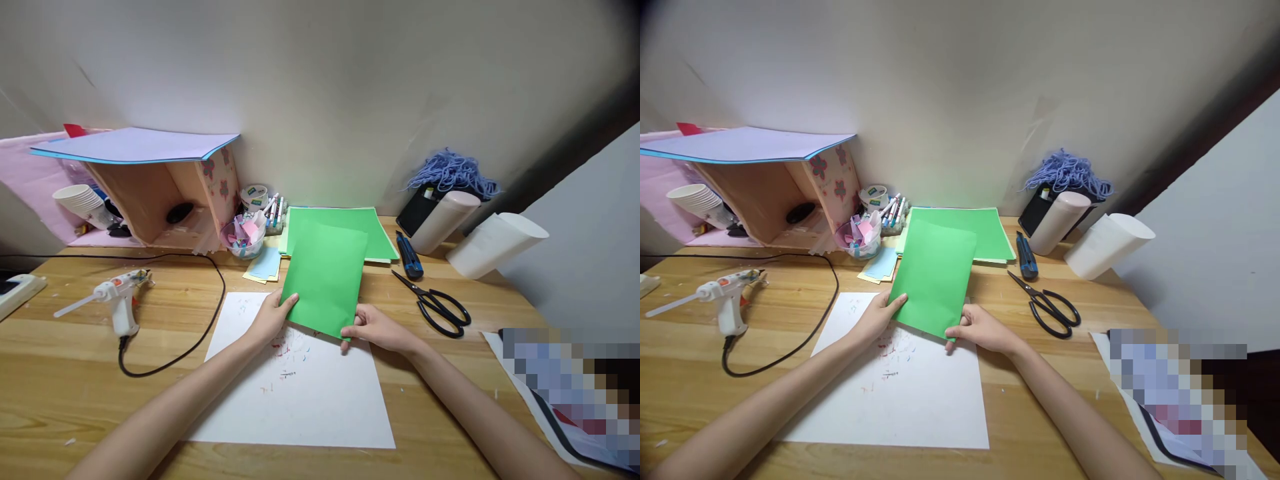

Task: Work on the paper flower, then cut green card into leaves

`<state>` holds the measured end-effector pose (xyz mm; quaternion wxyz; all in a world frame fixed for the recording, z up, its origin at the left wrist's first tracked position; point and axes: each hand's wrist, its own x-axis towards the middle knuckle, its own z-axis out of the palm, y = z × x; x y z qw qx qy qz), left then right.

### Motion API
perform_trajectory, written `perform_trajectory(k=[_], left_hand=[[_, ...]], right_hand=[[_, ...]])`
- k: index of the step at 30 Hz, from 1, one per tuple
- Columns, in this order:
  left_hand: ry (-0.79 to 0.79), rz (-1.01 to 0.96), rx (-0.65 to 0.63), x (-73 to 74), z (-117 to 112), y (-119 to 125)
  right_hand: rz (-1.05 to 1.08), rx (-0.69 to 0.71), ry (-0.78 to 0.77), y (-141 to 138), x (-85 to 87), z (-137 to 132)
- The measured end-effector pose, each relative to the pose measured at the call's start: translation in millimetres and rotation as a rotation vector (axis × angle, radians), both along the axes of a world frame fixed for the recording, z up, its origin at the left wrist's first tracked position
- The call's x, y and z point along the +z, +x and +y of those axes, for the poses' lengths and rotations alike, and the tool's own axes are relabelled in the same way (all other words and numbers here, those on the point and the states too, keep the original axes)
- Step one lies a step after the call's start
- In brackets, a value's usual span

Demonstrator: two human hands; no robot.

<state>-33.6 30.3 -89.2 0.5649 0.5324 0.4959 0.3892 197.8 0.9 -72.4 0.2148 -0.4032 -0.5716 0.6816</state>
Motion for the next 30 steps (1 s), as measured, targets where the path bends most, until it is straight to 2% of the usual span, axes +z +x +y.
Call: perform_trajectory(k=[4, 6, 11, 14, 17, 20, 22, 24, 30], left_hand=[[0.001, 0.002, 0.023, 3.8, -1, 2], [-0.057, -0.024, 0.019, 5.9, -2, 3], [-0.217, -0.034, -0.027, 9.8, -3, 3], [-0.181, -0.077, 0.074, 12.4, -3, 3], [-0.146, -0.205, 0.150, 16.2, -10, 7], [-0.204, -0.259, 0.022, 19.3, -24, 18], [-0.239, -0.233, -0.117, 19.9, -35, 27], [-0.210, -0.206, -0.216, 19.4, -42, 33], [-0.099, -0.016, -0.243, 15.9, -37, 28]], right_hand=[[0.024, 0.014, -0.027, 0, -2.1, 1], [0.054, -0.019, -0.027, 1, -5.1, 2], [0.005, -0.204, 0.011, 7, -15.4, 8], [-0.028, -0.278, 0.009, 6, -19.4, 12], [0.017, -0.457, 0.036, -7, -19.2, 10], [0.131, -0.635, 0.092, -30, -15.0, 1], [0.182, -0.634, 0.120, -44, -11.4, -8], [0.198, -0.601, 0.156, -51, -9.0, -15], [0.057, -0.638, 0.257, -48, -10.5, -17]])
